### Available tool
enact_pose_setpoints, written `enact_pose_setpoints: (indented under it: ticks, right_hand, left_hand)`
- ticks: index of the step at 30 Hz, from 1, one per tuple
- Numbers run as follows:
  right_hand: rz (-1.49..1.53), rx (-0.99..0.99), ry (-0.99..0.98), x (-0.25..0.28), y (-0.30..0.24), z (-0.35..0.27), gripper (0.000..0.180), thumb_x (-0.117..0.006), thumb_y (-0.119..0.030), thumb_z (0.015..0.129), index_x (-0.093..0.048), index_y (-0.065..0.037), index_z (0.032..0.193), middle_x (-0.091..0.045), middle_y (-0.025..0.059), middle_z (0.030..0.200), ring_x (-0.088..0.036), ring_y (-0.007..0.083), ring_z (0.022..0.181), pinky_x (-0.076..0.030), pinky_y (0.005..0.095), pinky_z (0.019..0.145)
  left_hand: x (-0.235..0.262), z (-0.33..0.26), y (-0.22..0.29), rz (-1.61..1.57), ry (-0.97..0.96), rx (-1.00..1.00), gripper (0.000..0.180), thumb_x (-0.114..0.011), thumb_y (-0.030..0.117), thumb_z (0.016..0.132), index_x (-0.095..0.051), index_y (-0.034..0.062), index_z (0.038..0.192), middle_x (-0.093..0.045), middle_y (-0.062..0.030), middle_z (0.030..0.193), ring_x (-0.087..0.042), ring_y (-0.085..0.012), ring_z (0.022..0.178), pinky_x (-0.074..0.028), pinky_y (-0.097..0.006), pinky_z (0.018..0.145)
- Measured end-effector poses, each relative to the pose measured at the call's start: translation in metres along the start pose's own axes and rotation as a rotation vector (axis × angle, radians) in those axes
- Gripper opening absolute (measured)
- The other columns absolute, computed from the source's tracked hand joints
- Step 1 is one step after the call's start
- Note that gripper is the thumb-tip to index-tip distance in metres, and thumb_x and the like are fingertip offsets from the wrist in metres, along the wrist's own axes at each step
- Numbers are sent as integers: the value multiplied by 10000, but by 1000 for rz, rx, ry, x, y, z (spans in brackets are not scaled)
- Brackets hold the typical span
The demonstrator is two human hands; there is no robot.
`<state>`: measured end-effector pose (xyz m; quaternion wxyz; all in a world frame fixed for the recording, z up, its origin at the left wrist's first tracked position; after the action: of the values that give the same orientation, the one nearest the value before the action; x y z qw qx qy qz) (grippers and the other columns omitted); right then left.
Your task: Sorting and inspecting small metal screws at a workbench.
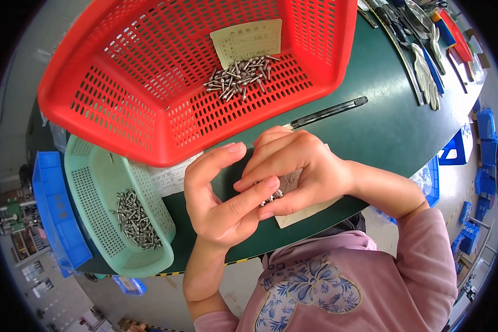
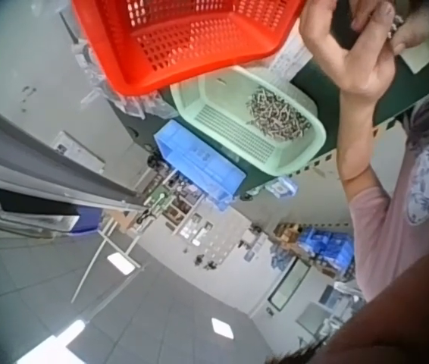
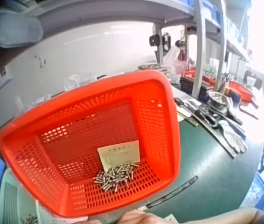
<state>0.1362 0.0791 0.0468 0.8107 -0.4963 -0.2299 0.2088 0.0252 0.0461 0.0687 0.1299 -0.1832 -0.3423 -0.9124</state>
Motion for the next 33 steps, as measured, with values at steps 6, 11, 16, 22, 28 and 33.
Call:
enact_pose_setpoints:
  ticks: [6,11,16,22,28,33]
  right_hand:
    - [40,-9,-6,-1,0,1,337,-811,-169,626,-701,-19,907,-691,72,859,-620,224,808,-463,330,775]
    - [41,-5,0,-1,1,1,340,-813,-162,620,-700,-18,906,-689,82,857,-625,228,801,-468,331,757]
    - [46,-7,3,-1,0,1,329,-809,-154,625,-700,-17,903,-689,88,862,-627,231,798,-469,334,758]
    - [50,-18,3,-1,1,2,314,-806,-145,635,-700,-17,901,-688,92,865,-629,233,805,-472,336,765]
    - [50,-20,0,0,1,2,312,-804,-150,640,-700,-17,903,-687,97,863,-629,234,805,-478,334,754]
    - [65,3,-1,-1,0,2,297,-797,-156,653,-686,-8,885,-680,93,839,-623,241,788,-479,339,736]
  left_hand:
    - [0,0,0,-28,1,-11,254,-763,168,671,-738,139,923,-544,-117,1102,-563,-256,973,-499,-345,777]
    - [0,0,-1,-31,-6,-23,268,-757,141,656,-734,125,923,-555,-128,1107,-566,-251,944,-502,-341,766]
    - [0,0,0,-36,2,-29,279,-747,86,642,-733,117,919,-558,-134,1108,-567,-250,935,-507,-326,746]
    - [0,1,-2,-51,-5,-23,289,-732,46,634,-731,105,916,-559,-137,1106,-569,-252,937,-511,-322,738]
    - [-2,2,-2,-54,-13,-15,304,-719,24,625,-728,103,918,-560,-140,1102,-571,-256,936,-513,-325,739]
    - [-1,1,-4,-92,-12,37,302,-710,-7,628,-729,96,911,-560,-145,1098,-577,-255,938,-508,-324,749]
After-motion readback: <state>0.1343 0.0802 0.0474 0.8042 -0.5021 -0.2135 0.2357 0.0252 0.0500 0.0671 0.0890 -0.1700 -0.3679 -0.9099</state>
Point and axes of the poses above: each hand's wrist, its own z-axis towards the middle knuckle, its own x-axis out of the back of the hand, y = z × x, the point moved 8 cm from there along z, towards the middle knuckle
